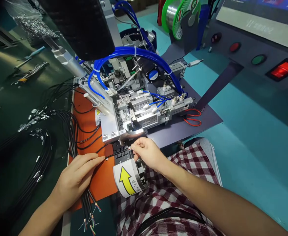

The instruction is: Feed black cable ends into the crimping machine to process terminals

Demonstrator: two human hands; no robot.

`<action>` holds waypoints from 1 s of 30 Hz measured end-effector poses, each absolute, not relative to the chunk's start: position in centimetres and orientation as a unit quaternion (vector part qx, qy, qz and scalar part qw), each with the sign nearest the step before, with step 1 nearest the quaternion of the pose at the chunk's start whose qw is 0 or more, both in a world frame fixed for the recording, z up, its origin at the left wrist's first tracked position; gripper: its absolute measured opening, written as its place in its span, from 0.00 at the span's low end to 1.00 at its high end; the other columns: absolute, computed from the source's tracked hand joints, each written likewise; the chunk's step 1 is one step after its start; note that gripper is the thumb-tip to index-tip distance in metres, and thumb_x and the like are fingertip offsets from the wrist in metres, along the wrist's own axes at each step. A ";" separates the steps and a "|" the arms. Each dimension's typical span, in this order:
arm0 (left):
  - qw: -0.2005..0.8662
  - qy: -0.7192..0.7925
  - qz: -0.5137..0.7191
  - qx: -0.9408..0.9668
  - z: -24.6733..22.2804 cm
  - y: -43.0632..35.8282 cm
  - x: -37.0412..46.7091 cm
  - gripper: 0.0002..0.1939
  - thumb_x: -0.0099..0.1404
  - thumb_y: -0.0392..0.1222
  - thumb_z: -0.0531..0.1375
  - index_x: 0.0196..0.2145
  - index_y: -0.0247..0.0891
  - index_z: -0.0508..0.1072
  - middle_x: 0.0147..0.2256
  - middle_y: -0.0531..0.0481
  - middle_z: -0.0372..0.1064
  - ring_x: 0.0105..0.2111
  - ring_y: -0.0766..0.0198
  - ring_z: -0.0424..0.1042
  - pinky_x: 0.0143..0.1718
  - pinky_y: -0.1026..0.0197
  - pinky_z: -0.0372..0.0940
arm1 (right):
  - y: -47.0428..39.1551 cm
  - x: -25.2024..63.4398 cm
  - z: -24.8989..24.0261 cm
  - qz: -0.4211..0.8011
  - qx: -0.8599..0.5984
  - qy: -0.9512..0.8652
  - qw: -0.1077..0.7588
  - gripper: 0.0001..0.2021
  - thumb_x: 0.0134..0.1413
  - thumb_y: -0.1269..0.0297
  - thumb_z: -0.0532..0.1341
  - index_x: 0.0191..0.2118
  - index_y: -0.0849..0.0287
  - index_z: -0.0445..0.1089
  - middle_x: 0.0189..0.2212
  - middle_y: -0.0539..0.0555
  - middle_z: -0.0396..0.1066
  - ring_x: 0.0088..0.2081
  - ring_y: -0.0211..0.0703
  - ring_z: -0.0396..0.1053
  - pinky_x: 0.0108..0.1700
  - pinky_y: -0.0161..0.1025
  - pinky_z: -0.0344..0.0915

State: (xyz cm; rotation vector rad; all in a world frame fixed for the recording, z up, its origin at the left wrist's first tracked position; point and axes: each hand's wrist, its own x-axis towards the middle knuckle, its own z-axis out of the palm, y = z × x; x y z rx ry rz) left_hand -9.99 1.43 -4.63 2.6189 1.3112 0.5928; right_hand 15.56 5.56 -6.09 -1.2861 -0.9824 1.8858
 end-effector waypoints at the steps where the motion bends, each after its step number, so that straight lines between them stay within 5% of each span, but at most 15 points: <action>1: 0.085 0.440 0.202 0.871 -4.6 1.5 -9.9 0.17 0.66 0.27 0.51 0.48 0.38 0.71 0.43 0.44 0.70 0.39 0.62 0.69 0.39 0.62 0.66 | 5.6 15.6 -6.2 0.727 -0.484 -0.366 0.322 0.10 0.50 0.63 0.62 0.24 0.60 0.64 0.18 0.44 0.64 0.21 0.33 0.63 0.27 0.33 0.57; 13: 0.146 0.478 0.217 0.838 -4.0 1.4 -9.1 0.14 0.69 0.32 0.49 0.42 0.38 0.73 0.38 0.47 0.69 0.38 0.66 0.71 0.39 0.66 0.67 | 5.4 15.2 -6.3 0.721 -0.484 -0.362 0.339 0.12 0.47 0.59 0.65 0.24 0.61 0.64 0.22 0.45 0.65 0.20 0.31 0.63 0.27 0.32 0.58; 18: 0.125 0.477 0.228 0.839 -3.7 1.3 -8.8 0.14 0.69 0.34 0.49 0.40 0.38 0.74 0.37 0.47 0.71 0.37 0.65 0.73 0.38 0.64 0.69 | 3.0 18.9 -6.8 0.680 -0.519 -0.378 0.354 0.18 0.49 0.49 0.62 0.29 0.61 0.66 0.28 0.48 0.67 0.21 0.31 0.64 0.25 0.32 0.54; 30: 0.119 0.467 0.245 0.841 -3.0 1.0 -8.4 0.13 0.68 0.33 0.50 0.38 0.38 0.74 0.36 0.48 0.72 0.36 0.66 0.73 0.38 0.65 0.69 | -4.6 24.2 -11.2 0.674 -0.569 -0.389 0.266 0.16 0.47 0.52 0.60 0.21 0.57 0.62 0.16 0.46 0.61 0.18 0.35 0.56 0.24 0.35 0.47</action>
